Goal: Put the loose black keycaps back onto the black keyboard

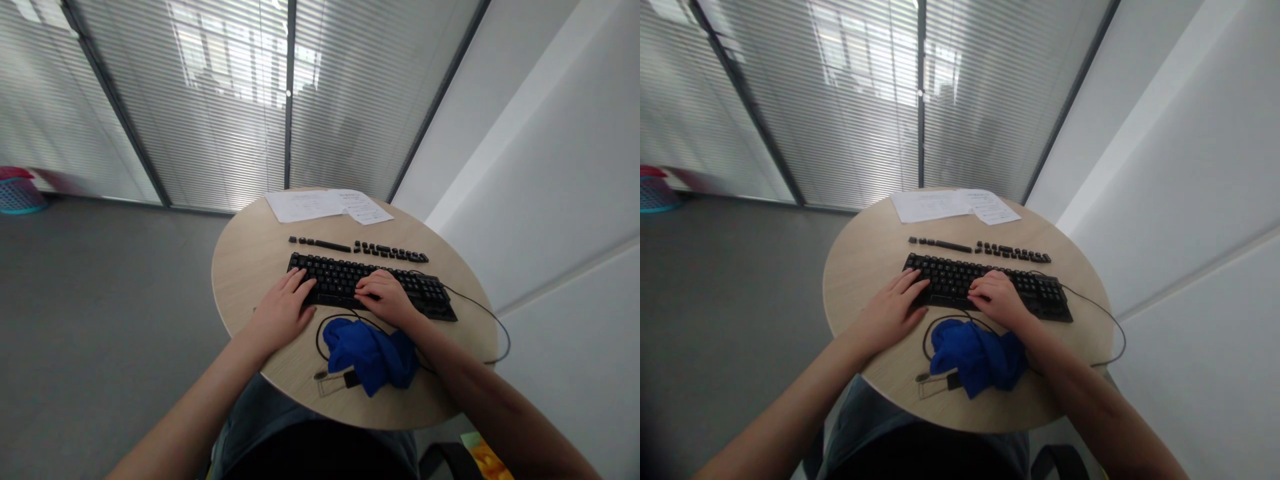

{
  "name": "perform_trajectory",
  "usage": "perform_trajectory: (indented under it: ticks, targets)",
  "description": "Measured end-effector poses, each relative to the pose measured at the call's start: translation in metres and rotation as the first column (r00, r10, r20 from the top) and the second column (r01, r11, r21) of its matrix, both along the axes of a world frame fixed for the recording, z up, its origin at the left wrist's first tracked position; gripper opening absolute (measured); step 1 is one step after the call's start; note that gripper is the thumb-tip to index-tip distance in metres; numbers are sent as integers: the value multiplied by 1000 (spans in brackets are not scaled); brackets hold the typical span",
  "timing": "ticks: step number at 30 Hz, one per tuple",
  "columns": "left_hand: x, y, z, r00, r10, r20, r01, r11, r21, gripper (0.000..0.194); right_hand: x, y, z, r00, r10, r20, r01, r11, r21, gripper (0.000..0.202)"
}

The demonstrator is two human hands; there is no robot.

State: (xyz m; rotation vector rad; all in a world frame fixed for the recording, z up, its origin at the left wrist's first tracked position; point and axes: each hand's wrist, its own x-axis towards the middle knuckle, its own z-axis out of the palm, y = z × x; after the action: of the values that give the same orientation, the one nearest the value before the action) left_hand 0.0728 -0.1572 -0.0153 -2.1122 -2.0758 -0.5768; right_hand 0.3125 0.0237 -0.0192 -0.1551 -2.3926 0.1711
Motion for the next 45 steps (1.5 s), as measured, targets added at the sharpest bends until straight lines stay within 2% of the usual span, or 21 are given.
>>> perform_trajectory:
  ticks: [8,16,27,36,45]
  targets:
    - [-1,-1,0,1000,-3,0,3,1000,-1,53,-1,1,2,999,36,-23,-37,997,-64,12]
    - [-2,-1,-1,1000,-10,17,10,1000,14,53,4,5,5,997,66,33,-62,991,-123,9]
    - [-2,-1,1,1000,-18,15,18,1000,3,53,5,0,3,998,-56,41,58,997,-42,8]
    - [0,-2,3,999,-15,28,16,1000,-23,53,4,2,0,999,-37,-10,36,996,-87,6]
    - [1,-2,5,999,-12,38,13,1000,-23,52,3,1,5,996,26,89,-28,999,17,12]
